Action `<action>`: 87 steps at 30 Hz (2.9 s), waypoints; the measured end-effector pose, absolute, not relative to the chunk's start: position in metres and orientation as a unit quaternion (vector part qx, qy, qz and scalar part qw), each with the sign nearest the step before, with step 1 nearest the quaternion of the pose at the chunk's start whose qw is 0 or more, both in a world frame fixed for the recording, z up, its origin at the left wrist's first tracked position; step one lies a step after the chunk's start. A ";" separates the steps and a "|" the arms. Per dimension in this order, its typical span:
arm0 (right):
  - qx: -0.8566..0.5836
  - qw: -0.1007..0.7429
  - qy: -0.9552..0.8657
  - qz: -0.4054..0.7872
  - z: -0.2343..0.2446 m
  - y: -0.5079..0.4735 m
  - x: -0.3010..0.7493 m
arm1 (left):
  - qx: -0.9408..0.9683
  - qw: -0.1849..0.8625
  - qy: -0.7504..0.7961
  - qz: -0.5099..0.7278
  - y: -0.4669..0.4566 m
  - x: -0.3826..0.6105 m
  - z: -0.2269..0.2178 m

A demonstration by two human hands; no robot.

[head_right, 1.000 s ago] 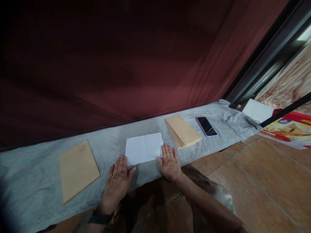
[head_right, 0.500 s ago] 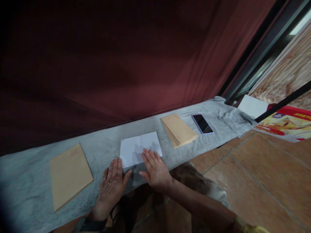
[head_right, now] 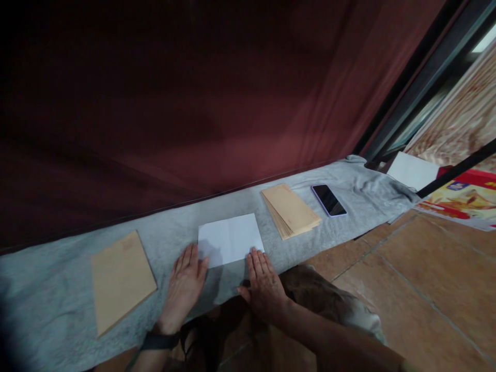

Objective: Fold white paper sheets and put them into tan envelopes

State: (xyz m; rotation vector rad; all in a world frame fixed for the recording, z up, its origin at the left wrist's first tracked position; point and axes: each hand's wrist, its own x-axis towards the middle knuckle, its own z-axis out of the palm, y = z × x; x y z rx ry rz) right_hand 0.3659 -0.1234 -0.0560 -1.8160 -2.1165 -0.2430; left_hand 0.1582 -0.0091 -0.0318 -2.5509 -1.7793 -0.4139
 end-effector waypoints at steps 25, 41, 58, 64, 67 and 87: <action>-0.779 0.155 -0.607 0.026 -0.039 -0.058 0.408 | -0.822 0.001 -0.561 -0.103 0.065 0.240 -0.020; -0.618 0.472 -0.527 0.344 -0.034 -0.026 0.428 | -0.811 -0.061 -0.529 -0.241 0.066 0.214 -0.001; -0.515 0.490 -0.513 0.481 -0.017 0.002 0.429 | -0.518 -0.685 -0.464 -0.217 0.021 0.159 0.041; -0.582 0.551 -0.488 0.345 -0.033 0.018 0.414 | -0.454 -0.681 -0.502 -0.281 0.028 0.153 0.021; -0.627 0.524 -0.525 0.236 -0.035 0.016 0.405 | -0.454 -0.643 -0.534 -0.310 0.035 0.147 0.008; -0.639 0.178 -0.745 0.076 -0.051 -0.006 0.362 | -0.492 -0.557 -0.607 -0.282 0.040 0.135 -0.019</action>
